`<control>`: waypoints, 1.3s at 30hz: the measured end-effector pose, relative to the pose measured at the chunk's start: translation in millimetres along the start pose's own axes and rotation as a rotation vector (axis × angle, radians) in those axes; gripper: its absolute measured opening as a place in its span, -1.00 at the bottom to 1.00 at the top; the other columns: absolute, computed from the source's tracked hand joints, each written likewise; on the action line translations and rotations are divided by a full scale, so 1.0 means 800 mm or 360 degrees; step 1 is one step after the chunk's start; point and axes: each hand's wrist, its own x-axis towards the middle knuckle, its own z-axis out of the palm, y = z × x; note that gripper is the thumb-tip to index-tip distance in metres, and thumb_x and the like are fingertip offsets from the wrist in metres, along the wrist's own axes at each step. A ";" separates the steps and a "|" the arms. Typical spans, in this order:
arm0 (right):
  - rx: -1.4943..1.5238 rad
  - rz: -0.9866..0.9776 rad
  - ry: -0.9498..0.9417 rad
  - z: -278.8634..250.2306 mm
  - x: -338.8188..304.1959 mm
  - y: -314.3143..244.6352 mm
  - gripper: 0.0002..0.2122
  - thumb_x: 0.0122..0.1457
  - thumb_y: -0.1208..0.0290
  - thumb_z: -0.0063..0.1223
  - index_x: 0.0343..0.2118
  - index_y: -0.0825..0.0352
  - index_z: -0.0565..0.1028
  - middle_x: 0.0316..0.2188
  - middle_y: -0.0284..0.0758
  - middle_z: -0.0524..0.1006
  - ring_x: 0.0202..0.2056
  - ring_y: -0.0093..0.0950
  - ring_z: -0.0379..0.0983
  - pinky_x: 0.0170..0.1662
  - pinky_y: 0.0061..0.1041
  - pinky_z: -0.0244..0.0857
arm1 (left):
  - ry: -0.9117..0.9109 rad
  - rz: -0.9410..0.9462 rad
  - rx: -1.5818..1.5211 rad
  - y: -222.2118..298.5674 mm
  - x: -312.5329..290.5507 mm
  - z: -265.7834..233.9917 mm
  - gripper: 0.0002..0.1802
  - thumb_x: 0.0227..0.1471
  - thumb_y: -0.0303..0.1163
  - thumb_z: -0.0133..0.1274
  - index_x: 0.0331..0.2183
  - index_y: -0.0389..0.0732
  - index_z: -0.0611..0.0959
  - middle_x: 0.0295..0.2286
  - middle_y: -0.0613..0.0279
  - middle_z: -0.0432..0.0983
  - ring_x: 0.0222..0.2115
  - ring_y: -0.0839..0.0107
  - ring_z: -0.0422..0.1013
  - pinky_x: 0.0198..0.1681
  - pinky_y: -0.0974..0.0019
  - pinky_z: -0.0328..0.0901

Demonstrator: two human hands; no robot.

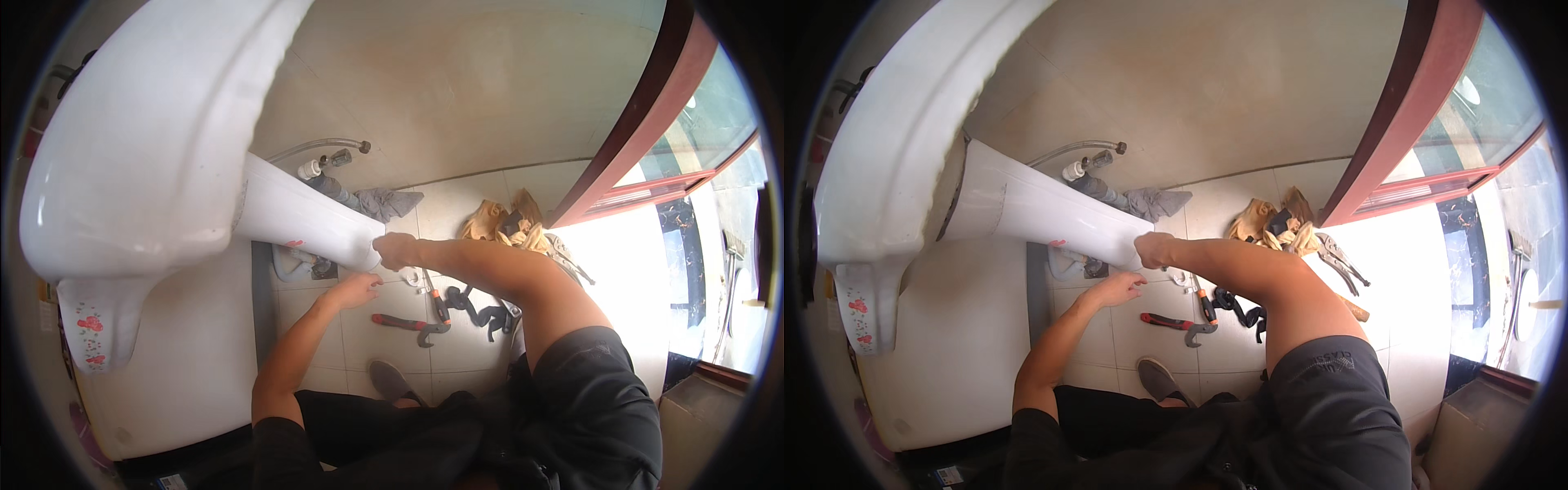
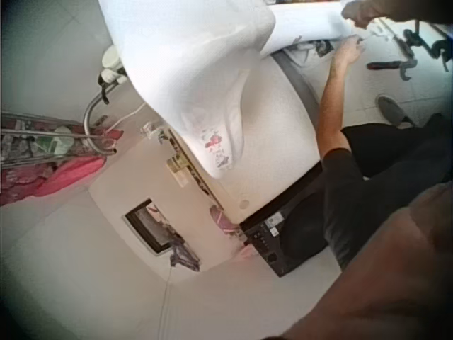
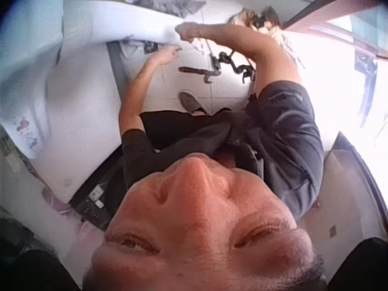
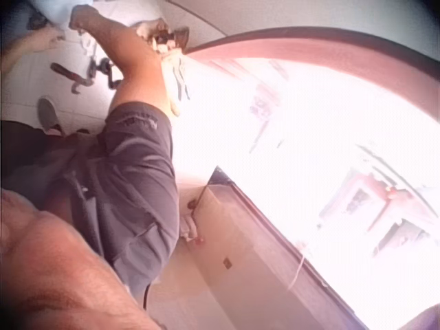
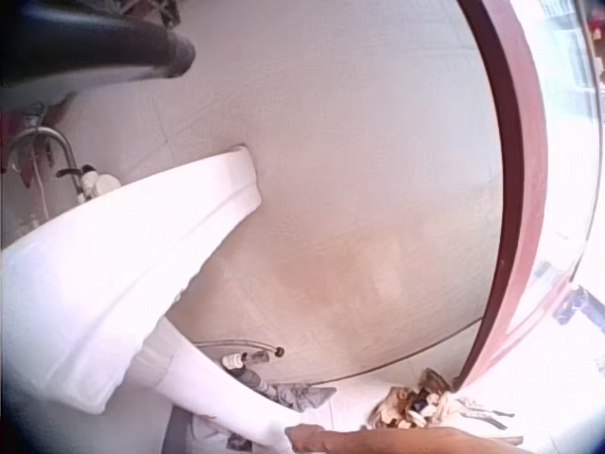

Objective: The person works on a bathroom sink, using a wrench to tighten connections on the faucet and pipes. They wipe the area with a cloth and adjust the faucet handle, ensuring the plumbing is secure.

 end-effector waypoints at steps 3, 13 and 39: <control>-0.0222 -0.0133 -0.0222 0.050 0.004 0.045 -0.62 0.04 0.33 0.19 -0.07 0.39 0.54 -0.07 -0.03 0.60 -0.01 -0.06 0.54 0.00 -0.15 0.45 | 0.0032 0.0068 0.0053 0.035 -0.010 -0.001 -0.58 0.08 -0.35 0.15 -0.02 -0.27 0.61 -0.09 -0.12 0.58 -0.04 -0.06 0.49 0.03 0.03 0.37; 0.0104 -0.0022 -0.0102 0.021 0.003 0.101 -0.54 0.09 0.30 0.18 0.05 0.43 0.50 -0.42 -0.09 0.62 -0.53 -0.36 0.60 -0.40 -0.38 0.54 | 0.0049 0.0381 0.0134 0.118 -0.002 -0.005 -0.62 0.08 -0.29 0.14 -0.06 -0.21 0.61 -0.16 -0.08 0.60 -0.11 -0.03 0.52 -0.03 -0.02 0.38; 0.0190 0.0486 -0.0599 0.085 0.017 0.185 -0.48 0.16 0.09 0.23 0.11 0.30 0.50 -0.10 -0.05 0.60 -0.20 -0.33 0.64 -0.21 -0.36 0.56 | 0.0307 0.0355 0.0874 0.224 -0.189 -0.005 -0.69 0.10 -0.30 0.08 -0.13 -0.24 0.61 -0.31 0.03 0.57 -0.31 0.21 0.58 -0.43 0.13 0.45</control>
